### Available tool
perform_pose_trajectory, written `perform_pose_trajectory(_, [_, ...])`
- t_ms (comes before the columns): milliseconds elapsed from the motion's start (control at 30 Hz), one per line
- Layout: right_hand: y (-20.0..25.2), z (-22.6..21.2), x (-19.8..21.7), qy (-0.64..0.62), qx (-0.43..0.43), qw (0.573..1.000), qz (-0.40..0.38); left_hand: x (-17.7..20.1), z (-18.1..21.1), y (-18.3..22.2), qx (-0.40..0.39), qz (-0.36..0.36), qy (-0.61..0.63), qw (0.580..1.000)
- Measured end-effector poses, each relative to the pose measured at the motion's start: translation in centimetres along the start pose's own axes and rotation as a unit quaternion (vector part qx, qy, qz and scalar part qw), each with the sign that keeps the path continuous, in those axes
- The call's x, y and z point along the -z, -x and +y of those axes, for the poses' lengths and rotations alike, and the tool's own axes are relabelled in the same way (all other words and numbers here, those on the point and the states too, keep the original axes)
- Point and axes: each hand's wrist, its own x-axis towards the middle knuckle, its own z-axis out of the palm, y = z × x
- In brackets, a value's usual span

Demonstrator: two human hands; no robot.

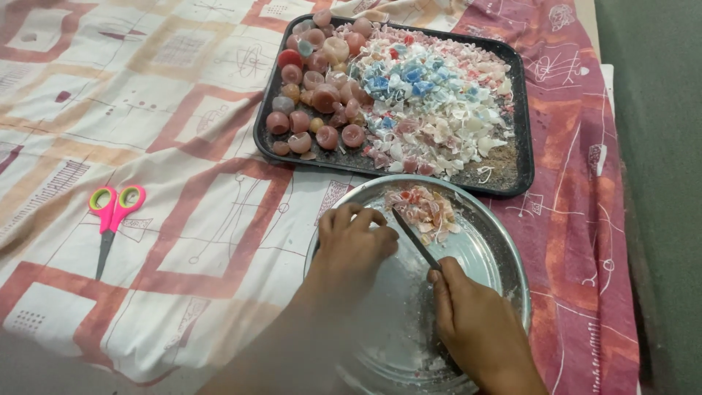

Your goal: Cutting and scraping small fleshy objects using a knife on a metal plate.

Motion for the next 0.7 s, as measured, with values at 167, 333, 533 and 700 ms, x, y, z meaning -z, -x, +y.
perform_pose_trajectory(167, [0.4,-1.5,1.8,0.058,-0.058,0.995,-0.057,2.6,-1.5,-0.6,0.041,-0.009,0.040,0.998])
perform_pose_trajectory(333, [0.3,-2.0,1.3,0.072,-0.054,0.993,-0.071,3.1,-1.6,-2.5,0.030,-0.011,0.073,0.997])
perform_pose_trajectory(533, [-0.5,-3.6,0.2,0.074,-0.012,0.995,-0.063,-0.2,-0.7,-7.6,-0.027,0.051,0.112,0.992])
perform_pose_trajectory(700, [-1.2,-3.8,-0.8,0.072,-0.055,0.991,-0.100,-4.3,-1.6,-8.8,-0.124,0.048,0.134,0.982])
